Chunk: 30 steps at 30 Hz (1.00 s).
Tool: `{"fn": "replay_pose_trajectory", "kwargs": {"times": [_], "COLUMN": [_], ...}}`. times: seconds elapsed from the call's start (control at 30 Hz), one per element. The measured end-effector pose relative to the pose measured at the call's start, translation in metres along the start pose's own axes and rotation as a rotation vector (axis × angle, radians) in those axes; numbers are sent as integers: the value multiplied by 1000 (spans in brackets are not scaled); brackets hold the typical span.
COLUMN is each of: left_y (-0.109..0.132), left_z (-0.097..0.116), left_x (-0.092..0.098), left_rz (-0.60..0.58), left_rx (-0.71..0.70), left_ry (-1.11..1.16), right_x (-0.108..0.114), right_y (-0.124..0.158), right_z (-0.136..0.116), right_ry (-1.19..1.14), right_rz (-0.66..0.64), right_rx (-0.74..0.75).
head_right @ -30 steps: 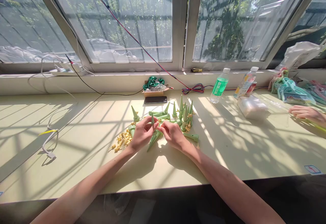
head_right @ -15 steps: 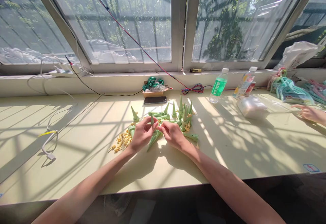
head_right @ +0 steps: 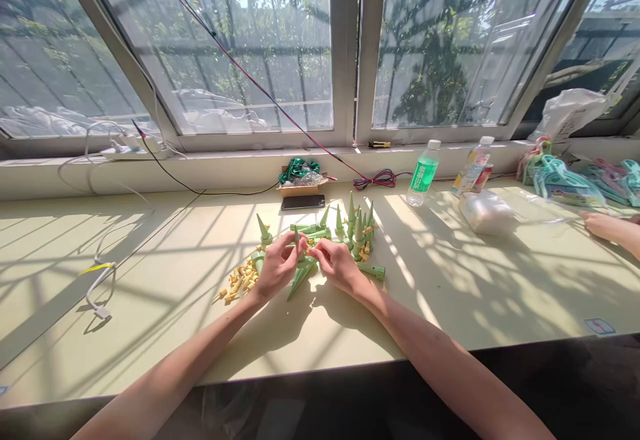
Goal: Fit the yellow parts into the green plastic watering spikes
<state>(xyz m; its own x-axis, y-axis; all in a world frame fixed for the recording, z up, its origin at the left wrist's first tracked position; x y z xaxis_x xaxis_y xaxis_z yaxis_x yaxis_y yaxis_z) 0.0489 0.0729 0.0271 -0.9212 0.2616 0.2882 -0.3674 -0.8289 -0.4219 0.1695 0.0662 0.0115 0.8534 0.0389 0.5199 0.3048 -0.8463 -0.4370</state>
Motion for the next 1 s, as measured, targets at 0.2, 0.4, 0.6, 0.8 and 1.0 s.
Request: {"fn": "replay_pose_trajectory", "kwargs": {"times": [0.2,0.4,0.6,0.8,1.0], "left_y": [0,2,-1,-16,-26], "left_z": [4,8,13,41,49], "left_x": [1,4,7,25,80], "left_rz": [-15,-6,12,61,169], "left_rx": [-46,-67,-70,-121,-22], "left_ry": [-55,-153,-151,-344,-473], "right_x": [-1,-6,-4,1,-5], "right_y": [-1,-1,-1,0,1], "right_z": [2,-1,2,0,-2], "right_ry": [1,-18,-41,-5,-25], "right_rz": [9,-3,8,30,-4], "right_rx": [-3,21,5,-2,42]}}
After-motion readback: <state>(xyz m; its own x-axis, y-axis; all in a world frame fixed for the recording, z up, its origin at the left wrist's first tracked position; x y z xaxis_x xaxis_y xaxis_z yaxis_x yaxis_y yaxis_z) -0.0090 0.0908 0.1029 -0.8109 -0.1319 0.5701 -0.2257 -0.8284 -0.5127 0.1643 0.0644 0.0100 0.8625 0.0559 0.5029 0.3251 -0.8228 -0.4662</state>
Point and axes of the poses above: each hand's wrist, its own y-axis away from the middle knuckle, its own x-axis out of the back of the hand, z = x × y, the point moved 10 cm from there along -y, towards the middle knuckle, and after that the axes turned 7 degrees about -z, right-handed, at the moved point
